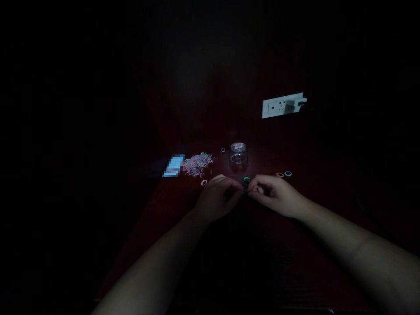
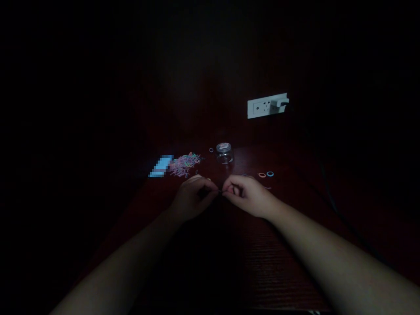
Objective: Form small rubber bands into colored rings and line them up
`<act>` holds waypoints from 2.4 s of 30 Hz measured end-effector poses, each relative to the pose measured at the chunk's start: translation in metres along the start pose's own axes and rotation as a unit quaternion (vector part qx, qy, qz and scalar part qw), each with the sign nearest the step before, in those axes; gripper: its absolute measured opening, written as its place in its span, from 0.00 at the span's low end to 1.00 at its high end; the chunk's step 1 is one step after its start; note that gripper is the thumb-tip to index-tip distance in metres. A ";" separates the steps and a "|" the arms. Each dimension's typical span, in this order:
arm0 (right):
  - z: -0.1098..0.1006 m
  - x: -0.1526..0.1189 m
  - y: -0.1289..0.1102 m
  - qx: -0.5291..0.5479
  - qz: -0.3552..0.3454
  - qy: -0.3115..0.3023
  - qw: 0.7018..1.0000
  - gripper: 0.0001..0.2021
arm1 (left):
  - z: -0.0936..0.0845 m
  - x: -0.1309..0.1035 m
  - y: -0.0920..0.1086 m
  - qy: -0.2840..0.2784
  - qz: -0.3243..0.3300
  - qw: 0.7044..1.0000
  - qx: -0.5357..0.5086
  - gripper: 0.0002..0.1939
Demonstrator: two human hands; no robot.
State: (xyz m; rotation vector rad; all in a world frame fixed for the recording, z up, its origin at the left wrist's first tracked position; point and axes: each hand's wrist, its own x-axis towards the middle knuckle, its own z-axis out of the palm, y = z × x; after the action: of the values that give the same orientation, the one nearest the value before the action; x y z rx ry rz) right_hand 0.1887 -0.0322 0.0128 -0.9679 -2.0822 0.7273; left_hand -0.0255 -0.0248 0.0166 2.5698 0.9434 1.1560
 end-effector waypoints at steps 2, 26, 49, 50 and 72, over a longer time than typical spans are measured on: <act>-0.001 0.000 0.000 -0.006 -0.008 0.000 1.000 0.07 | 0.000 0.000 0.000 -0.006 -0.003 1.000 0.000 0.01; -0.003 -0.001 0.005 0.002 0.002 -0.002 1.000 0.11 | -0.002 0.001 0.001 -0.039 -0.012 0.999 0.013 0.02; -0.005 -0.003 0.002 0.036 0.008 0.007 0.999 0.09 | -0.003 0.000 0.000 -0.034 -0.008 0.999 0.011 0.02; -0.004 -0.003 0.001 0.033 0.007 0.005 0.999 0.10 | -0.003 0.000 0.001 -0.036 -0.009 0.999 0.012 0.02; -0.008 0.000 0.002 -0.024 -0.025 -0.002 0.999 0.09 | -0.004 0.000 0.002 -0.068 0.006 0.998 -0.017 0.01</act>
State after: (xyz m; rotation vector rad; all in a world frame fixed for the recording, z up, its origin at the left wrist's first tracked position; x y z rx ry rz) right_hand 0.1959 -0.0295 0.0160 -0.9369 -2.1286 0.6568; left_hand -0.0272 -0.0270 0.0204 2.5933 0.8711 0.9768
